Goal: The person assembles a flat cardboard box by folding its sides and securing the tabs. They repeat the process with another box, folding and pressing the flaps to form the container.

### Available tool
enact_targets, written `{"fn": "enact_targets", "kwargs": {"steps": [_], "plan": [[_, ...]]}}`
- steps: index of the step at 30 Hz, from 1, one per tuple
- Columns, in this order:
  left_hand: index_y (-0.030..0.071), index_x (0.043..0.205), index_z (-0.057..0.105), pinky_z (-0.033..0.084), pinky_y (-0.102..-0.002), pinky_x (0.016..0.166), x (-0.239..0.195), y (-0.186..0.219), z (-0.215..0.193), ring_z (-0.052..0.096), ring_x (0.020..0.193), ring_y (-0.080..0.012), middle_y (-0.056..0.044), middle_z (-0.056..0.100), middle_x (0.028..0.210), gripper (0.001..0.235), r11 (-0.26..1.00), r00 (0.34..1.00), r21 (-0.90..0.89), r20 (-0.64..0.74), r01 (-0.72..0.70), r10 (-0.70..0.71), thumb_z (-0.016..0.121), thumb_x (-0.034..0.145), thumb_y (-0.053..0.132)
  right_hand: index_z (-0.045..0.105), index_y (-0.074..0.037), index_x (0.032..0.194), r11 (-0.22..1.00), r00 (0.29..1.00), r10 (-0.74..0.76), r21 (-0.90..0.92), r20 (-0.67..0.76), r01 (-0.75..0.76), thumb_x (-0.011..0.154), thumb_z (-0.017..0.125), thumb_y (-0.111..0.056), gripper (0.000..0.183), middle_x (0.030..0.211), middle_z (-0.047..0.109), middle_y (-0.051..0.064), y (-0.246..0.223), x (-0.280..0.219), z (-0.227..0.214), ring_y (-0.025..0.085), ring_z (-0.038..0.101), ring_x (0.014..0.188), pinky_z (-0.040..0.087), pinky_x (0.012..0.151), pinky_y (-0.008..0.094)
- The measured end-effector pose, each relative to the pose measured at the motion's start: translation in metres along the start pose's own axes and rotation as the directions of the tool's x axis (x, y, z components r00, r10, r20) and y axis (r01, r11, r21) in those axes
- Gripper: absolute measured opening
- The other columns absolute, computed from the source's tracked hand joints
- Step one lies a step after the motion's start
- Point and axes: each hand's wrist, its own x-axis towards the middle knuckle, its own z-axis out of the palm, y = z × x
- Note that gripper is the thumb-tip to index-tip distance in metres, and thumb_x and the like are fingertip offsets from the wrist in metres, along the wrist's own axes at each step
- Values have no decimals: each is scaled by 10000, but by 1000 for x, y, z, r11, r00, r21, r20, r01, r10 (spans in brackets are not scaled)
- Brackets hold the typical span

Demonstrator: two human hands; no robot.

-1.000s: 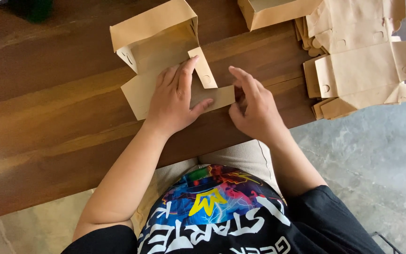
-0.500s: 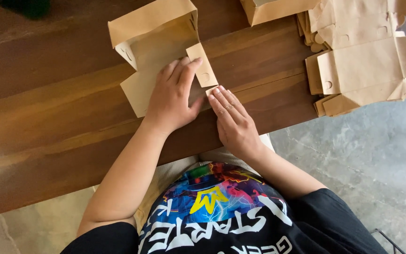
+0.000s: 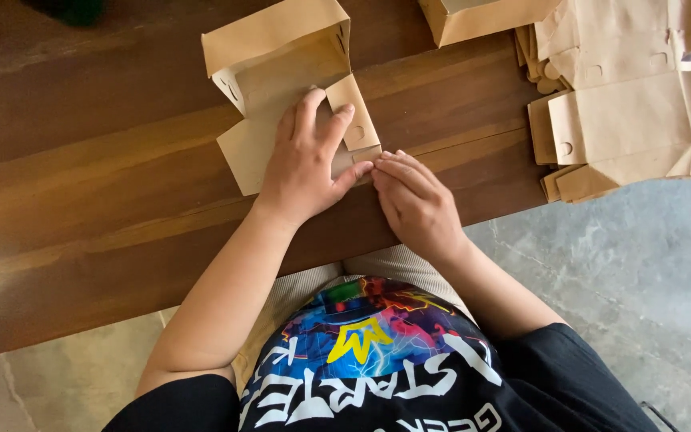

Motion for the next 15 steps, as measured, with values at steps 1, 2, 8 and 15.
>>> {"fn": "enact_targets", "kwargs": {"steps": [1,2,8,15], "plan": [[97,1402,586,462,-603,1047,0,0,-1,537,1222,-508,-254,442,1396,731,1000,1000,2,-1,0,0,745,894,598,771,40,976,1000,1000,-1,1,-1,1,918,703,21,91,1076,753,182,5,1,-2,369,742,1028,591,992,474],[83,1396,587,462,-608,1049,1,1,-1,530,1235,-522,-266,432,1400,734,1000,1000,-7,2,1,-1,748,898,597,776,33,963,1000,1000,12,26,-3,-12,903,748,-4,76,1040,753,168,9,2,-3,359,744,1004,596,981,468],[76,1377,577,454,-599,1078,1,0,2,487,1311,-510,-261,403,1417,753,1000,1000,-1,20,14,-14,754,890,623,737,9,1206,998,992,28,-66,124,-20,969,741,-96,260,1250,683,158,35,15,-9,381,607,1247,467,1083,494],[47,1412,559,414,-635,1117,8,15,-13,407,1394,-554,-317,287,1540,734,999,997,7,62,42,-42,856,860,429,676,-12,1373,967,961,-54,-225,270,118,1053,644,-176,360,1483,618,129,45,18,-1,339,461,1457,288,1205,490]]}}
